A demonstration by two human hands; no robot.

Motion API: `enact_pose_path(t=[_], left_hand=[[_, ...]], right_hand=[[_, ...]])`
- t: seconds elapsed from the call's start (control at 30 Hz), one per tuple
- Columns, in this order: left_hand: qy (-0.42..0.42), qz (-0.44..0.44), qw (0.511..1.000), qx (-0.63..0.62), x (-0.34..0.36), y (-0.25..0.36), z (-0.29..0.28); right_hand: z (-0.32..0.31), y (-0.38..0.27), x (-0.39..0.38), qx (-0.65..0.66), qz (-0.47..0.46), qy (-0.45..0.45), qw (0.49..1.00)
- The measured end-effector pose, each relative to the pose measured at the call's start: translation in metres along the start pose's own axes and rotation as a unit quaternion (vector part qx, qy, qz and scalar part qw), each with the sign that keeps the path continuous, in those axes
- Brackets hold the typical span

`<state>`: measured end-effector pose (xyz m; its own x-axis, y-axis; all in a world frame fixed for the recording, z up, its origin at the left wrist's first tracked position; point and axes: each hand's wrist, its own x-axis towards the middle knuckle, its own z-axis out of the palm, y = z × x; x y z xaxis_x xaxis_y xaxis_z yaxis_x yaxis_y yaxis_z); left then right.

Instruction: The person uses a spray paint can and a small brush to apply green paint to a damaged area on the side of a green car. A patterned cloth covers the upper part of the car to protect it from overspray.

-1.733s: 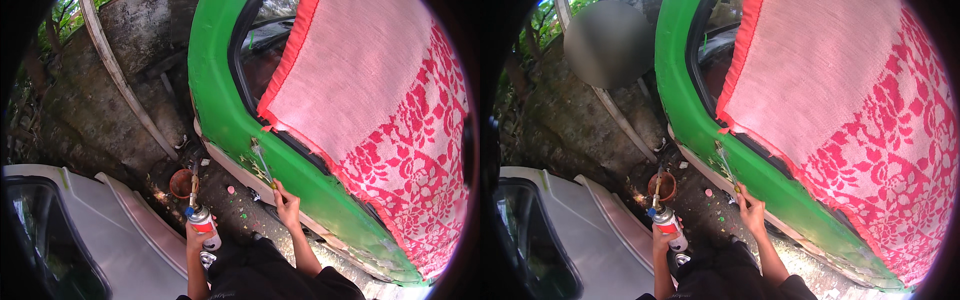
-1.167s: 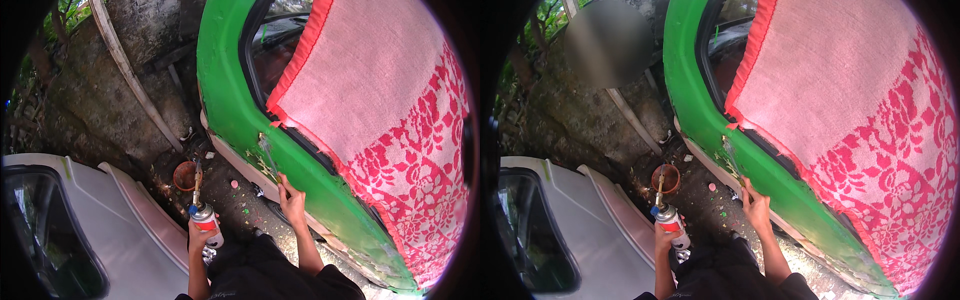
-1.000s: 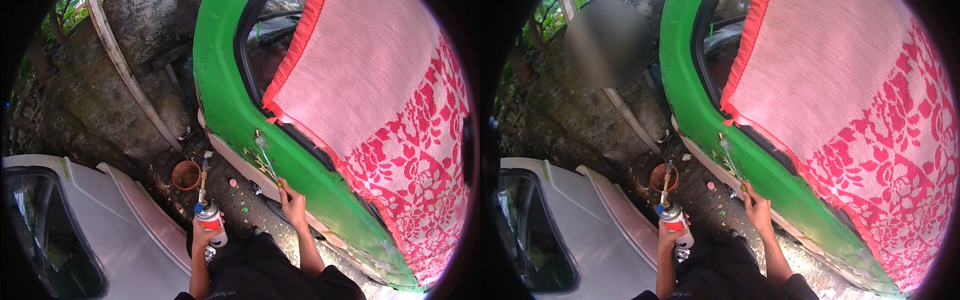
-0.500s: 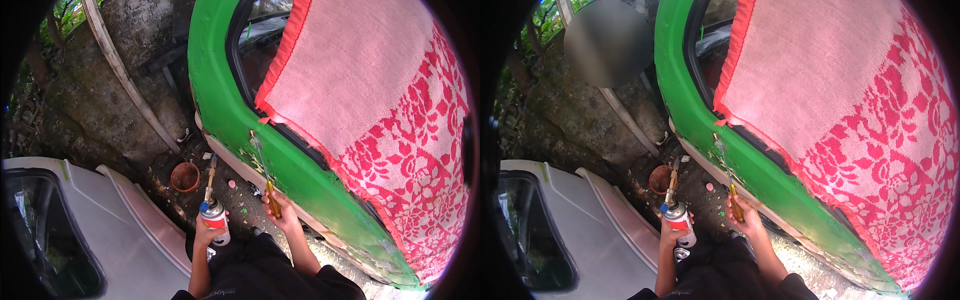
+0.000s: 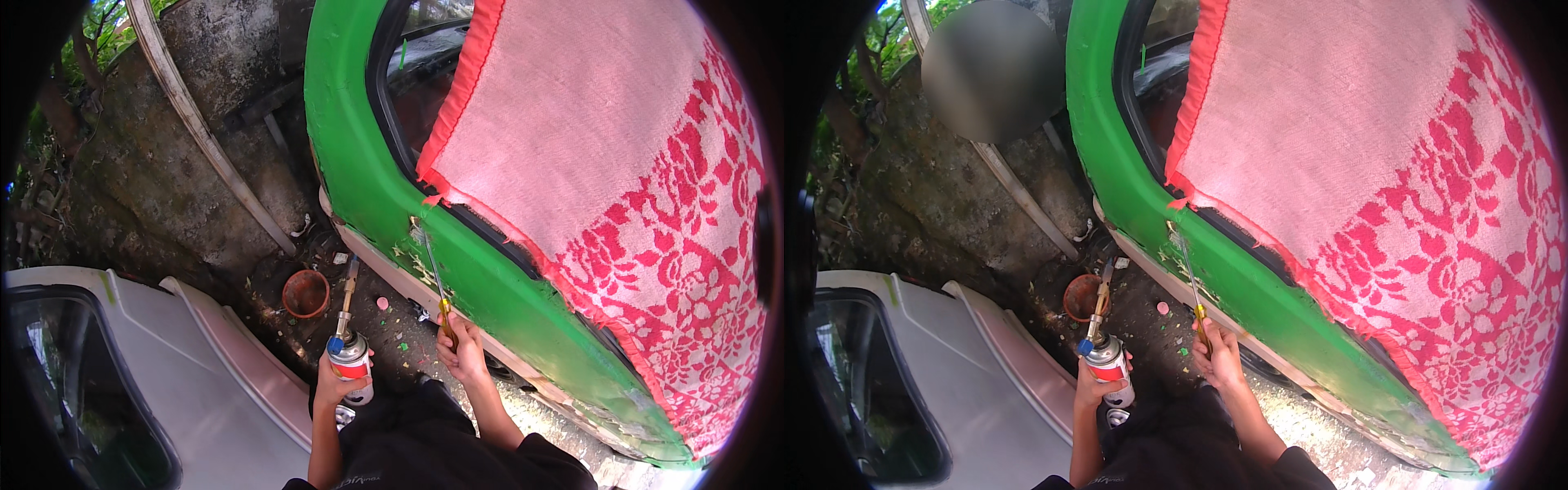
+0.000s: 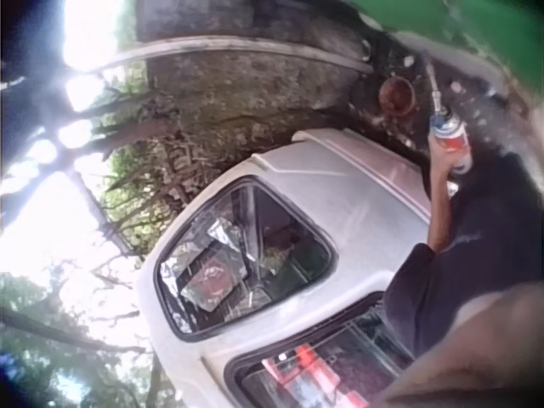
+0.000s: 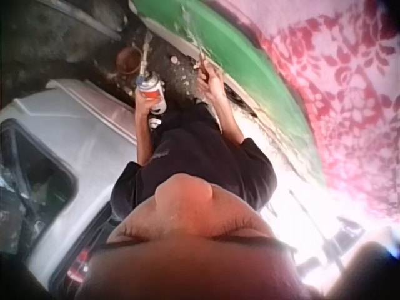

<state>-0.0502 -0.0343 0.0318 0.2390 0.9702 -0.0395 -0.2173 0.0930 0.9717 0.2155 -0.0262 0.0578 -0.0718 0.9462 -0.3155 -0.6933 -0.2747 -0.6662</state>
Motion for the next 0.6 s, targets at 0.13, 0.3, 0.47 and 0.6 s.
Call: enact_pose_path(t=[0.13, 0.3, 0.47, 0.6], left_hand=[[-0.023, -0.017, 1.000, 0.001, 0.002, -0.011, -0.017], [-0.042, -0.040, 0.998, -0.026, 0.006, -0.016, -0.008], [-0.106, -0.043, 0.993, -0.023, 0.043, -0.028, 0.000], [-0.119, -0.046, 0.991, -0.047, 0.055, -0.019, 0.012]], right_hand=[[0.015, 0.002, 0.007, -0.027, -0.009, 0.020, 0.999], [0.005, 0.005, -0.010, -0.018, -0.024, 0.016, 0.999], [0.010, 0.011, 0.001, -0.007, -0.012, 0.021, 1.000], [0.003, 0.006, -0.015, -0.027, -0.006, 0.042, 0.999]])
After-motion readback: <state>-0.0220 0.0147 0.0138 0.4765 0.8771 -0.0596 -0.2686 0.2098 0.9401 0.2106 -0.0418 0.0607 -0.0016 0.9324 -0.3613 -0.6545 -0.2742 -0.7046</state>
